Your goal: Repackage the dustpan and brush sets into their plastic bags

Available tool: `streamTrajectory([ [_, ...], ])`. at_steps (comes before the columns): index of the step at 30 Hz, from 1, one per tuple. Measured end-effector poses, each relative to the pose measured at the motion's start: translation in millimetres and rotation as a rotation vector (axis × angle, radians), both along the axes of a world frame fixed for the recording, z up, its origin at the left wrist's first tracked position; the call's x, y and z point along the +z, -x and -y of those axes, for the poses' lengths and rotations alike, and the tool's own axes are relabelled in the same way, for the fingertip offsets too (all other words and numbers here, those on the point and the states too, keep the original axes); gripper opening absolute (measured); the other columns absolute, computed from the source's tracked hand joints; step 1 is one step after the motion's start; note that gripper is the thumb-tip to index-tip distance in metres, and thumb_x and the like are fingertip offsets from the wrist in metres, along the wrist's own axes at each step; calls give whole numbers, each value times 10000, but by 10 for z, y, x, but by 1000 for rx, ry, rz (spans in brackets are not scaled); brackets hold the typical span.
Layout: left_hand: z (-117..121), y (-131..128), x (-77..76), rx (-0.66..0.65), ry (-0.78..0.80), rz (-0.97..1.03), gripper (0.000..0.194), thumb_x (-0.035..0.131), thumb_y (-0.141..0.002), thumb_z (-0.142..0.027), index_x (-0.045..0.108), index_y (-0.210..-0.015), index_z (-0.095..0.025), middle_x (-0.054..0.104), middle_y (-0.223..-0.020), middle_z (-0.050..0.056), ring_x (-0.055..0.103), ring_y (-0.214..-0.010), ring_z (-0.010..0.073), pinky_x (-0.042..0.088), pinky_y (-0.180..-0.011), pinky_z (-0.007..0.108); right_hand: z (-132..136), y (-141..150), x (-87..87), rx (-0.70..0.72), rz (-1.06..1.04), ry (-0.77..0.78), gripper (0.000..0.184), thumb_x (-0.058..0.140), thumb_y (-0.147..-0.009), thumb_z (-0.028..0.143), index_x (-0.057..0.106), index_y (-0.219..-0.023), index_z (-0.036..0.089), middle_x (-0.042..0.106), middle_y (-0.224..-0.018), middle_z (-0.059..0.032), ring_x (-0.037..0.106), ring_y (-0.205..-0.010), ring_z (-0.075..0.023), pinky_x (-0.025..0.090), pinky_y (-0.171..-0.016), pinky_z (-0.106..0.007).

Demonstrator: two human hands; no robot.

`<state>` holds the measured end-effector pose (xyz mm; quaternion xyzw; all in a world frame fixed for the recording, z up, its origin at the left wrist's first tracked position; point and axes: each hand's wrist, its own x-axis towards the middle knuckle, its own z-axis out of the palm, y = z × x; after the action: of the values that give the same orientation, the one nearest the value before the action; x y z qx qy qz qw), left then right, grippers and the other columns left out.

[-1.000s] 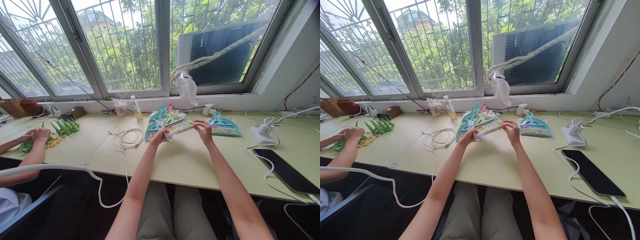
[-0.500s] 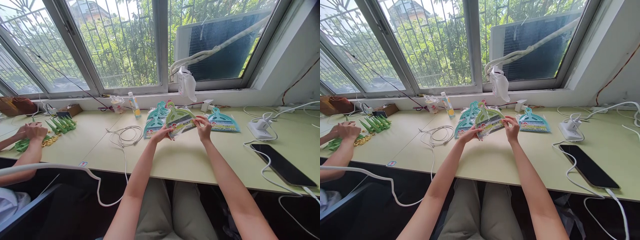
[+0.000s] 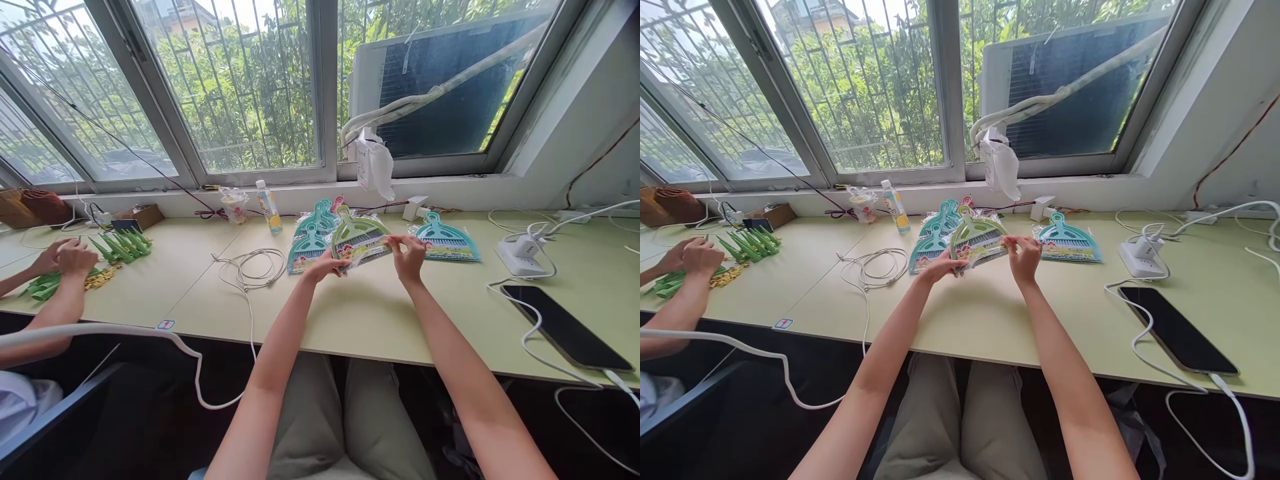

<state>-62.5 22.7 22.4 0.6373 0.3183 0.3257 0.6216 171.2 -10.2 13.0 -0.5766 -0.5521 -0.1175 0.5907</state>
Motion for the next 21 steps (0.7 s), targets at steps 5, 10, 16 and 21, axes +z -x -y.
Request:
streamTrajectory([
  [5,24,17,23,-52,-12,-11,766,813,-674,-286,397,-1309,-184,704,-891,78,670,-594,150,480,-522,240,59,42,18,-15,-6,-76,291,510,-910,444,723,-871,250,671,-982,-79,579,-1009,-250,428,-929,-431],
  [10,30,52,37,-50,-28,-4,829,821,-661,-281,373,-1351,-183,714,-969,116,681,-640,162,493,-545,251,69,74,63,67,-74,-109,286,549,-877,454,725,-866,229,489,-1271,-111,520,-1168,-266,470,-927,-427],
  [16,67,37,76,-27,-78,20,927,802,-663,-246,286,-1432,-213,709,-941,96,665,-587,145,465,-517,232,-47,38,-6,296,-450,47,460,625,-785,441,592,-1198,242,604,-1202,-108,589,-1065,-237,526,-804,-369],
  [21,111,-81,108,44,-106,41,887,769,-692,-281,308,-1446,-204,689,-993,108,651,-551,136,471,-509,241,-143,-107,-70,623,-803,323,398,725,-649,471,676,-927,190,680,-814,-44,623,-739,-177,523,-619,-296],
])
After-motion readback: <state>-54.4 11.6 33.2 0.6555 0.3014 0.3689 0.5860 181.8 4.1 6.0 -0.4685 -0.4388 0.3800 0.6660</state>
